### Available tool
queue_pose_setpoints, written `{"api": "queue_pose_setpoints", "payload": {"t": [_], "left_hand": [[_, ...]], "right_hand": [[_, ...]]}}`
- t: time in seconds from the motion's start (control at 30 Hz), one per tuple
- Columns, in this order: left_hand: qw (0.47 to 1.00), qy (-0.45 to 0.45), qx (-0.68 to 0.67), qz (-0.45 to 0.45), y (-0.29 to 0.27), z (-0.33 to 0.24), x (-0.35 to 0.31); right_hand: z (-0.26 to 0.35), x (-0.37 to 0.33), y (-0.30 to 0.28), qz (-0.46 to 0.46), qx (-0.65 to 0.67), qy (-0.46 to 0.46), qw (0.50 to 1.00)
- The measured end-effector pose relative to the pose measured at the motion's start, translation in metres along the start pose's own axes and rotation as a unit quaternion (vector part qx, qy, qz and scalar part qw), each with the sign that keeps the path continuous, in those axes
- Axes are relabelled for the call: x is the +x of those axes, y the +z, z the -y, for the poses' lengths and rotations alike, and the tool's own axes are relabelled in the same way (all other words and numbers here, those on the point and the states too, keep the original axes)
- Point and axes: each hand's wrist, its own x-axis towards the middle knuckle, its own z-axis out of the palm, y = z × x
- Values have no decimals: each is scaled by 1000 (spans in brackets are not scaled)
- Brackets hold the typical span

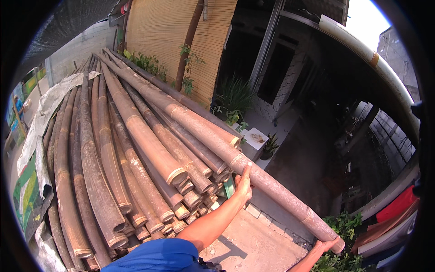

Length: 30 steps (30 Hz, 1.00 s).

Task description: The person walks through a workshop, picks up a long bamboo pole, and carries it to a large stack of bamboo poles. They then inspect the stacked poles by hand, touching and shifting them.

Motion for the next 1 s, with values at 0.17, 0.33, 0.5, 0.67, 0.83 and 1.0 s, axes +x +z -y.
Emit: {"api": "queue_pose_setpoints", "payload": {"t": [0.17,0.33,0.5,0.67,0.83,1.0], "left_hand": [[990,-24,-41,130,-5,-7,1],[990,-37,14,134,-16,-19,-11],[997,22,33,63,-24,-33,-15],[996,83,18,12,-24,-38,2],[994,101,-25,-28,-23,-24,16],[993,94,-61,26,-36,-16,16]], "right_hand": [[8,15,-8,11,-26,8,1000],[0,10,-19,5,-21,-35,999],[-6,-22,-24,14,-40,-66,997],[15,-76,-35,51,-146,-80,985],[33,-121,-35,105,-161,-50,980],[38,-141,-34,153,-167,-20,974]]}}
